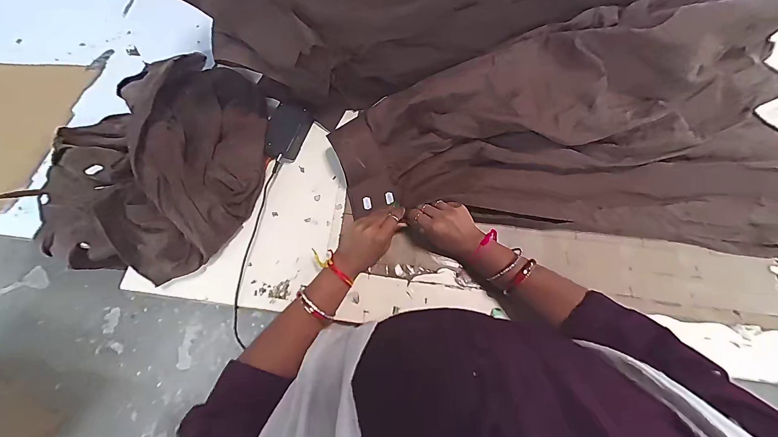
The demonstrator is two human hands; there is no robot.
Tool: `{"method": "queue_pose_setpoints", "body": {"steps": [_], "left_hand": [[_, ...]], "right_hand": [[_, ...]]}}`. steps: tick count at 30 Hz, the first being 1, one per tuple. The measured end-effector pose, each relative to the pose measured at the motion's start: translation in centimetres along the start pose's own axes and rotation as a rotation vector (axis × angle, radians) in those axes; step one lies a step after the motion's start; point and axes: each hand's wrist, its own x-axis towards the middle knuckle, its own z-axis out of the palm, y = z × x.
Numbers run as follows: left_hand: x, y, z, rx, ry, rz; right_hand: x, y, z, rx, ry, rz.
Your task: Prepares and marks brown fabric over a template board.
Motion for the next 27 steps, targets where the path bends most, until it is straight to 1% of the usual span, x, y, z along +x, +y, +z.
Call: {"method": "queue_pose_setpoints", "body": {"steps": [1, 2, 3, 4, 6, 7, 9, 10, 11, 14, 16, 18, 20, 21, 23, 25, 26, 27], "left_hand": [[-0.1, -0.1, -0.1, 0.024, -0.023, 0.020], [0.0, -0.2, -0.3, 0.049, -0.051, 0.046], [0.0, -0.3, -0.6, 0.077, -0.080, 0.079], [0.1, -0.5, -0.8, 0.106, -0.104, 0.118], [0.1, -0.8, -1.5, 0.144, -0.146, 0.184], [0.0, -1.0, -1.9, 0.156, -0.165, 0.202], [-0.4, -1.0, -2.6, 0.185, -0.183, 0.206], [-0.6, -0.8, -2.9, 0.192, -0.189, 0.194], [-0.7, -0.7, -3.1, 0.191, -0.203, 0.178], [-1.5, -0.7, -3.5, 0.212, -0.259, 0.107], [-2.1, -1.0, -3.6, 0.255, -0.275, 0.033], [-2.7, -0.6, -3.5, 0.268, -0.287, -0.078], [-2.8, 0.5, -3.6, 0.247, -0.340, -0.195], [-2.8, 0.9, -3.6, 0.245, -0.376, -0.243], [-2.4, 1.8, -3.4, 0.270, -0.410, -0.337], [-1.7, 3.0, -3.1, 0.305, -0.422, -0.447], [-1.5, 3.4, -2.9, 0.318, -0.421, -0.497], [-1.5, 3.4, -2.7, 0.330, -0.418, -0.535]], "right_hand": [[-0.1, -0.1, -0.3, -0.015, -0.018, 0.009], [-0.4, -0.3, -0.9, -0.028, -0.071, 0.055], [-0.7, -0.5, -1.8, -0.044, -0.141, 0.148], [-1.1, -0.4, -3.3, -0.066, -0.233, 0.282], [-2.3, 0.6, -7.6, -0.155, -0.434, 0.612], [-3.4, 2.0, -10.1, -0.203, -0.524, 0.762], [-7.0, 6.1, -14.9, -0.253, -0.724, 1.074], [-9.9, 8.6, -17.0, -0.302, -0.767, 1.196], [-13.4, 10.9, -19.1, -0.358, -0.769, 1.289], [-23.9, 15.6, -25.2, -0.481, -0.684, 1.464], [-29.4, 17.3, -28.3, -0.508, -0.629, 1.489], [-32.8, 18.0, -30.3, -0.443, -0.524, 1.487], [-34.4, 17.9, -31.2, -0.257, -0.295, 1.522], [-34.7, 17.6, -31.5, -0.129, -0.143, 1.576], [-34.6, 16.6, -31.8, 0.090, 0.138, 1.754], [-34.4, 16.6, -32.1, 0.225, 0.268, 1.903], [-34.4, 17.2, -32.4, 0.262, 0.248, 1.930], [-34.8, 18.3, -32.5, 0.235, 0.205, 1.899]]}}
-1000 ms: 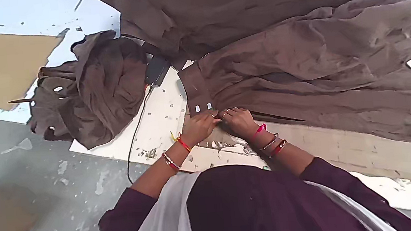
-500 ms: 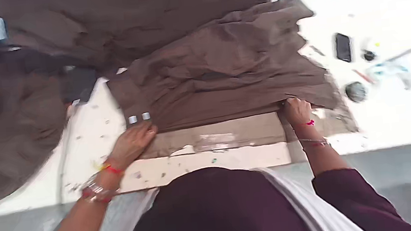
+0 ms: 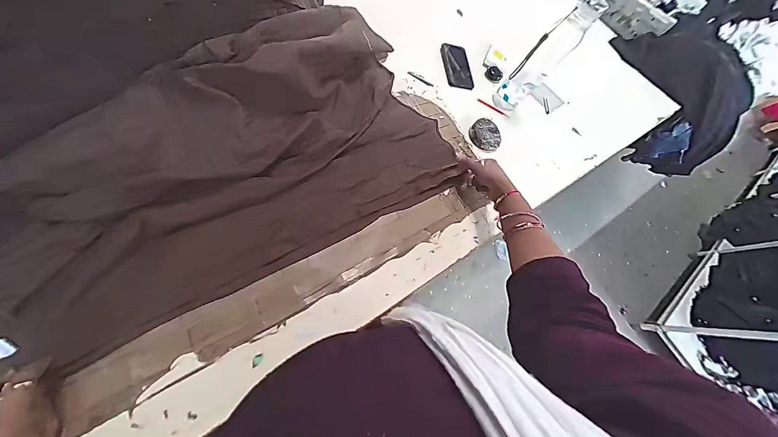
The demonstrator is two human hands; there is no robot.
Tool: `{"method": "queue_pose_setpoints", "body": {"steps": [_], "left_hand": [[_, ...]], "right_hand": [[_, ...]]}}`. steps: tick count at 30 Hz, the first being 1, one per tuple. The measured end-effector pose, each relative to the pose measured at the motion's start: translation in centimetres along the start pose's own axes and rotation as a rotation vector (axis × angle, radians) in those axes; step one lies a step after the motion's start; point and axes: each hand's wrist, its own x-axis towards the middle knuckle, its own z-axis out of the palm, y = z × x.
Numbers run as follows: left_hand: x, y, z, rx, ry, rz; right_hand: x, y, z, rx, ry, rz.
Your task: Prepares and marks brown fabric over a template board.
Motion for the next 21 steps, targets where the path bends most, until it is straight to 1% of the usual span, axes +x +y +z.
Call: {"method": "queue_pose_setpoints", "body": {"steps": [2, 3, 5, 6, 7, 8, 10, 13, 16, 18, 19, 21], "left_hand": [[0.2, -1.6, 2.0, 0.102, 0.084, -0.013], [0.2, -1.7, 2.5, 0.127, 0.095, -0.036], [0.1, -1.2, 2.7, 0.098, 0.080, -0.093], [0.0, -0.1, 1.9, 0.050, 0.045, -0.155], [0.0, 1.4, 0.6, -0.029, -0.022, -0.231], [-0.1, 2.3, -0.2, -0.070, -0.048, -0.277], [-0.3, 3.3, -0.8, -0.068, -0.023, -0.294], [-0.9, 3.1, -0.5, -0.031, 0.045, -0.243], [-1.4, 1.5, 0.7, -0.142, 0.184, -0.155], [-1.3, 0.5, 0.9, -0.254, 0.189, -0.119], [-1.0, -0.2, 1.0, -0.287, 0.188, -0.090], [-0.1, -1.6, 0.7, -0.340, 0.136, -0.016]], "right_hand": [[1.2, -0.2, -0.8, -0.047, -0.022, -0.100], [1.2, -0.4, -1.6, -0.016, -0.038, -0.154], [1.1, -0.6, -3.1, 0.108, -0.104, -0.247], [1.5, -0.5, -3.6, 0.122, -0.150, -0.264], [2.1, -0.4, -3.8, 0.077, -0.181, -0.271], [2.8, 0.0, -3.8, -0.017, -0.194, -0.272], [3.6, 0.1, -3.4, -0.209, -0.190, -0.267], [4.1, -0.3, -2.9, -0.315, -0.105, -0.237], [3.7, -0.2, -2.7, -0.382, -0.062, -0.209], [3.0, -0.8, -2.6, -0.415, -0.101, -0.196], [3.9, -0.7, -2.4, -0.421, -0.129, -0.201], [5.0, -0.6, -1.9, -0.457, -0.166, -0.203]]}}
